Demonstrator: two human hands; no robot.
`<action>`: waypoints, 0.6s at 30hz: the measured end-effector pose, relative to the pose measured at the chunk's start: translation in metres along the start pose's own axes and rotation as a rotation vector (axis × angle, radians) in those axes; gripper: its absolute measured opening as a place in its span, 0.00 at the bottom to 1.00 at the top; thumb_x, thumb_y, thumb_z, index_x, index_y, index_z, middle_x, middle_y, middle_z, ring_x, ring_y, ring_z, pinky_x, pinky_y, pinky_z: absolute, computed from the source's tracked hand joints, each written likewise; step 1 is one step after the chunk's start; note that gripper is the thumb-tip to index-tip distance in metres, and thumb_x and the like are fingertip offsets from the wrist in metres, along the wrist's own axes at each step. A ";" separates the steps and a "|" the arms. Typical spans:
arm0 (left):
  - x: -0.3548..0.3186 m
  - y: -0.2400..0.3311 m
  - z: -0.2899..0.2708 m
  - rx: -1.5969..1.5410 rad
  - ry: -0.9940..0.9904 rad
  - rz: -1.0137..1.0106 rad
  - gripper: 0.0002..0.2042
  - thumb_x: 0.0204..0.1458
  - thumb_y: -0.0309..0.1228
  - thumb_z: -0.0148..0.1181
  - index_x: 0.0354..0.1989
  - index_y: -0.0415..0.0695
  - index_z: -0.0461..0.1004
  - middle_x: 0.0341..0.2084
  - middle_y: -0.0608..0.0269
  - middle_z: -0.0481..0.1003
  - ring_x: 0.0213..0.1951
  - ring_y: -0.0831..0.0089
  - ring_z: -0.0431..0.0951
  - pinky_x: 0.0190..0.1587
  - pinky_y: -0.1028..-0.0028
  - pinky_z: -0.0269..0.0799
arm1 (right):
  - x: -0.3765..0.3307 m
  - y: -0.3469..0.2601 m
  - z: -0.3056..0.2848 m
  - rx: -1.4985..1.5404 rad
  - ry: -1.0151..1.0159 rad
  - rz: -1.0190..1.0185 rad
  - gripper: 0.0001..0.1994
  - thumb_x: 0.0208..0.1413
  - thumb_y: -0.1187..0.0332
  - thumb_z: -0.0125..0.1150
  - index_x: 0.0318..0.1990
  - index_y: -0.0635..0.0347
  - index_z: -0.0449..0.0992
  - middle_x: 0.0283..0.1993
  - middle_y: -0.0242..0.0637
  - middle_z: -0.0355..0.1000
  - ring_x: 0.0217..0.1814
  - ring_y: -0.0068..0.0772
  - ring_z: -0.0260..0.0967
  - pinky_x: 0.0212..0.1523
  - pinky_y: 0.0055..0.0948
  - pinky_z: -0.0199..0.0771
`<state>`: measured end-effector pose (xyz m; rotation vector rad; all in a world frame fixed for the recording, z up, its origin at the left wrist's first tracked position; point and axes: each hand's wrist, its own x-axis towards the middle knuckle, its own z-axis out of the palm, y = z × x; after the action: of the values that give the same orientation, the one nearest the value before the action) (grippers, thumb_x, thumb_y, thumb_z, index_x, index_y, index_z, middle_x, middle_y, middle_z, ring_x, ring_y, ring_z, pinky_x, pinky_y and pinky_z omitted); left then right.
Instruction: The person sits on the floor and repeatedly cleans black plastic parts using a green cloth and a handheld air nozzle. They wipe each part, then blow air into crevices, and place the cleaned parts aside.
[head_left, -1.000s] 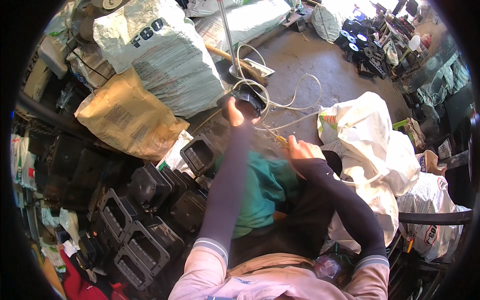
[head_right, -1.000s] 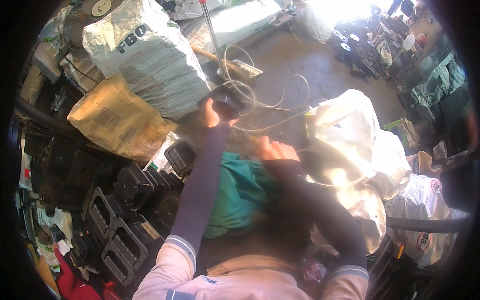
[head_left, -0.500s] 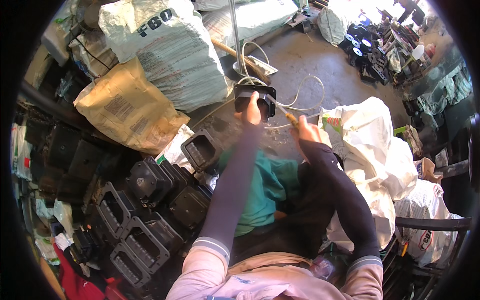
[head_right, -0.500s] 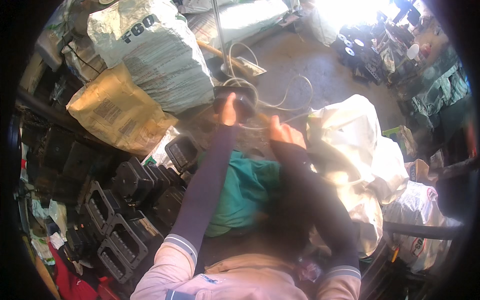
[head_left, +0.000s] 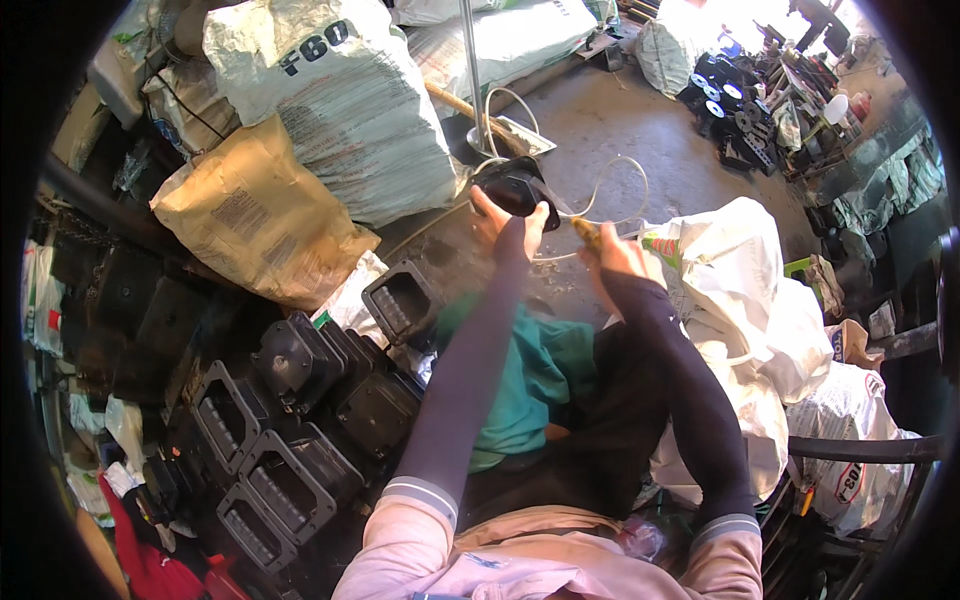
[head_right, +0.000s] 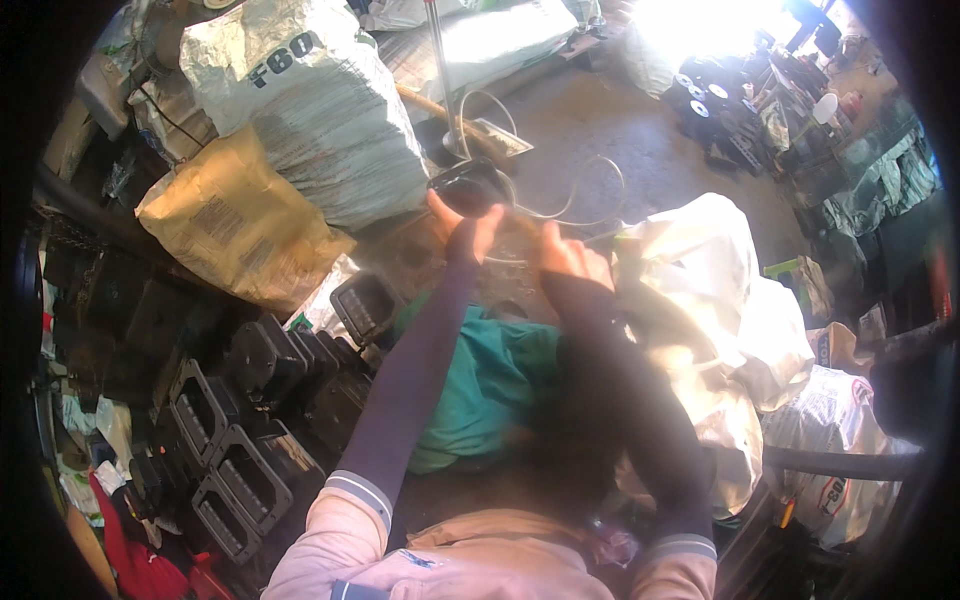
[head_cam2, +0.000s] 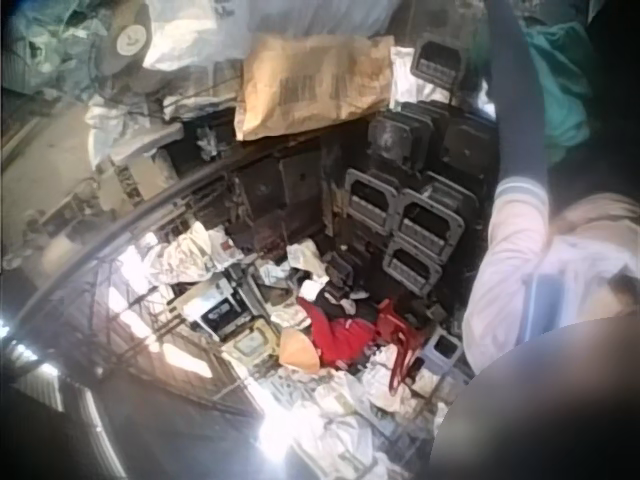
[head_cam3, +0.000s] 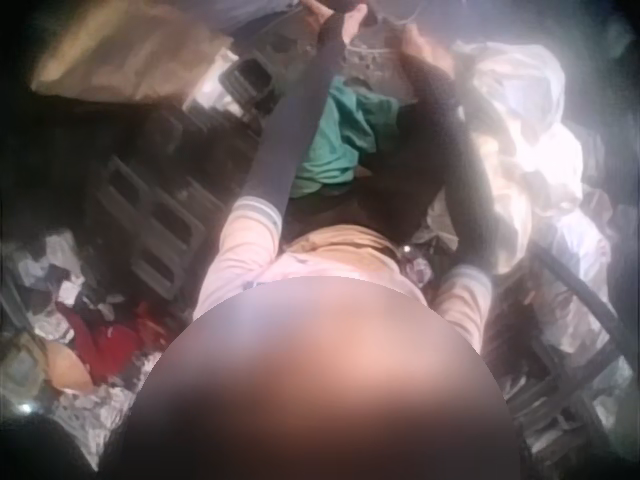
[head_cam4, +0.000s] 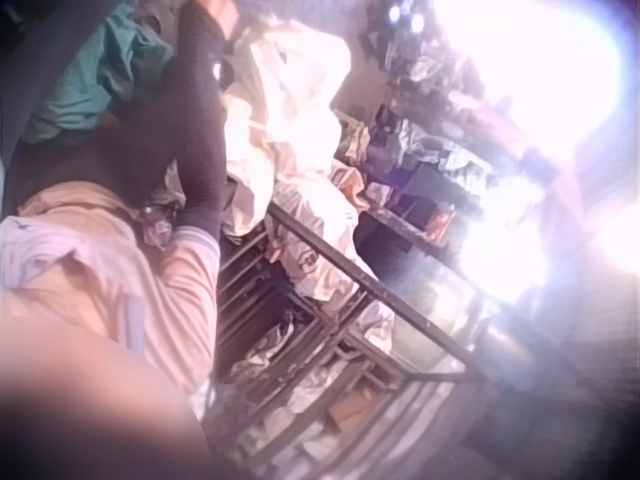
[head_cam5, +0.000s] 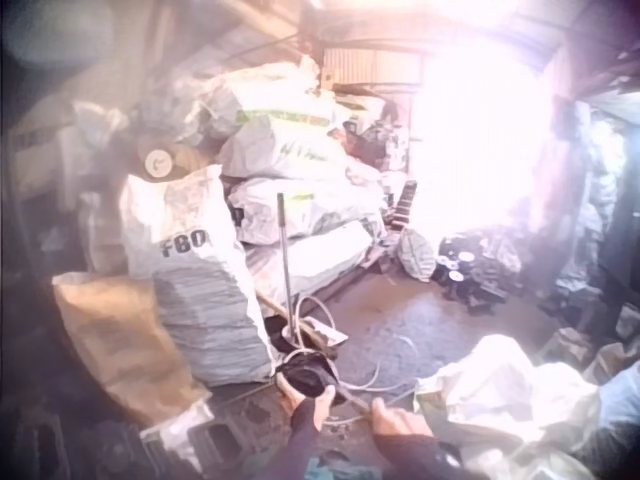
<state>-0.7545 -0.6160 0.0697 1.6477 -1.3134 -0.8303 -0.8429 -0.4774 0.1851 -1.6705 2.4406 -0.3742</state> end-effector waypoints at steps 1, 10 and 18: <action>-0.003 0.001 -0.002 0.052 -0.033 0.057 0.57 0.35 0.44 0.78 0.72 0.44 0.44 0.54 0.33 0.64 0.59 0.39 0.66 0.60 0.48 0.64 | 0.000 -0.002 -0.001 -0.018 -0.065 -0.017 0.18 0.61 0.54 0.58 0.46 0.59 0.67 0.34 0.57 0.77 0.41 0.63 0.76 0.41 0.53 0.74; -0.025 0.000 0.003 0.407 -0.003 0.471 0.59 0.30 0.45 0.77 0.71 0.36 0.47 0.55 0.44 0.64 0.54 0.48 0.69 0.59 0.51 0.64 | 0.003 0.005 -0.013 -0.055 -0.081 -0.022 0.10 0.60 0.68 0.45 0.46 0.60 0.67 0.36 0.56 0.78 0.41 0.60 0.78 0.42 0.53 0.76; -0.012 -0.013 -0.003 0.648 0.177 0.940 0.33 0.48 0.36 0.62 0.64 0.37 0.61 0.56 0.48 0.66 0.52 0.52 0.69 0.61 0.53 0.62 | -0.021 0.014 -0.019 -0.076 -0.035 0.080 0.11 0.63 0.66 0.45 0.50 0.55 0.66 0.38 0.55 0.77 0.45 0.60 0.76 0.45 0.53 0.74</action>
<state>-0.7498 -0.6028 0.0591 1.2372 -2.0734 0.3282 -0.8530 -0.4512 0.1990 -1.5871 2.5164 -0.2421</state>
